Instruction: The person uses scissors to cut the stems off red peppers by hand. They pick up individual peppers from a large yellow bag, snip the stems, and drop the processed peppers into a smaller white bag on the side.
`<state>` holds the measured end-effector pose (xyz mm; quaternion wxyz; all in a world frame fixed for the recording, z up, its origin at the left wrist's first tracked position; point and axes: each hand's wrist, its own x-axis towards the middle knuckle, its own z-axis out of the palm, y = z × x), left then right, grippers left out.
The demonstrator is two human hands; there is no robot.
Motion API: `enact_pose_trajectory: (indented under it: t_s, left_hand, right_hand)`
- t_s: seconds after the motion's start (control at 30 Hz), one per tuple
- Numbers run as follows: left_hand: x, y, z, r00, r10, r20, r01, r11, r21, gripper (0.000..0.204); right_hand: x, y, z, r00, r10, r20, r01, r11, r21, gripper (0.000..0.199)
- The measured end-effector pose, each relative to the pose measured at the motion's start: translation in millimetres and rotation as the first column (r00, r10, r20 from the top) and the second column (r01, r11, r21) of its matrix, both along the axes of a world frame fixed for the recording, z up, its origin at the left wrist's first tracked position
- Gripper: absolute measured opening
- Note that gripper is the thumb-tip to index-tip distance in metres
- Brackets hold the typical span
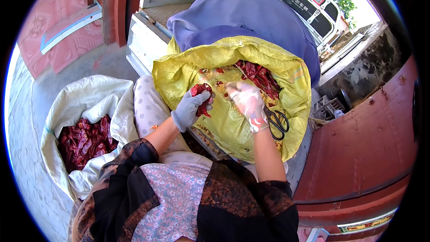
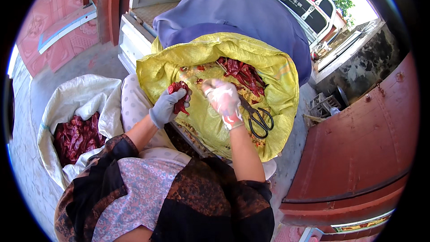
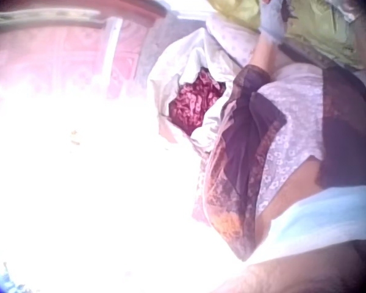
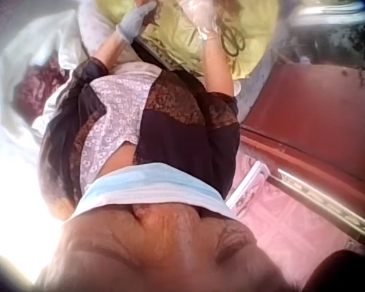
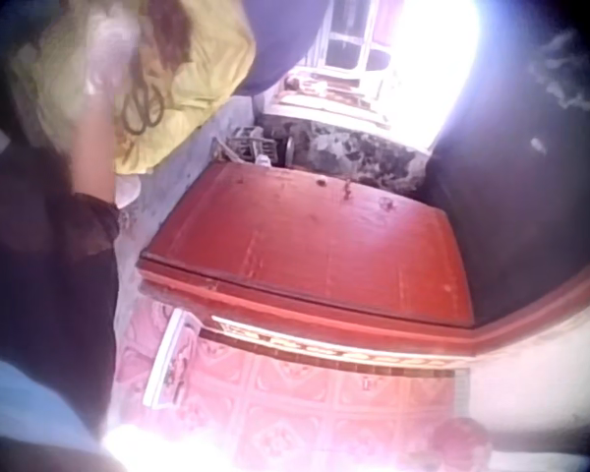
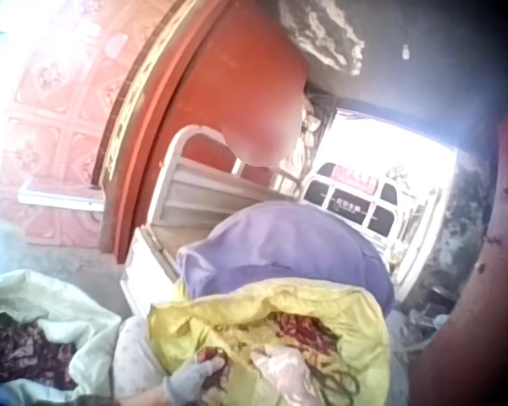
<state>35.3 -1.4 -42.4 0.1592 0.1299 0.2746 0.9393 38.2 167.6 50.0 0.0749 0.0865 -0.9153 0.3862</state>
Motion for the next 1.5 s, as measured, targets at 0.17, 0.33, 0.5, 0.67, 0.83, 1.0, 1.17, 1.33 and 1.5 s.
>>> enact_pose_trajectory:
  t_s: [0.17,0.33,0.5,0.67,0.83,1.0,1.17,1.33,1.5]
  left_hand:
    - [6,4,-6,0.997,-0.056,-0.047,0.052,0.995,-0.082,0.015]
    - [12,3,14,0.988,-0.088,-0.129,0.059,0.974,-0.217,0.027]
    - [14,4,1,0.996,-0.069,-0.051,0.054,0.963,-0.263,0.019]
    - [13,16,2,0.999,-0.051,-0.014,0.049,0.989,-0.136,0.011]
    - [9,23,11,0.993,-0.104,-0.047,0.093,0.977,-0.192,0.012]
    - [16,27,26,0.979,-0.146,-0.146,0.127,0.983,-0.133,0.022]
    - [14,29,9,0.967,-0.231,-0.11,0.224,0.972,-0.078,0.026]
    - [19,23,24,0.96,-0.253,-0.124,0.226,0.954,-0.195,0.029]
    - [22,28,20,0.977,-0.191,-0.091,0.175,0.972,-0.153,0.021]
  right_hand:
    - [-88,53,-12,0.778,-0.172,-0.604,0.561,0.624,0.544,0.027]
    - [-124,100,-28,0.821,-0.165,-0.546,0.532,0.566,0.629,0.03]
    - [-57,73,6,0.88,-0.232,-0.415,0.451,0.684,0.573,0.026]
    - [-11,76,12,0.91,-0.378,-0.168,0.399,0.91,0.115,0.025]
    - [24,42,6,0.93,-0.366,-0.043,0.336,0.889,-0.311,0.02]
    - [55,-12,-38,0.872,-0.284,-0.398,0.262,0.959,-0.112,0.018]
    - [67,-27,-48,0.829,-0.129,-0.544,0.179,0.983,0.039,0.013]
    - [68,-16,-48,0.945,-0.087,-0.317,0.102,0.994,0.031,0.011]
    - [71,-4,-33,0.958,-0.186,-0.218,0.131,0.961,-0.242,0.011]
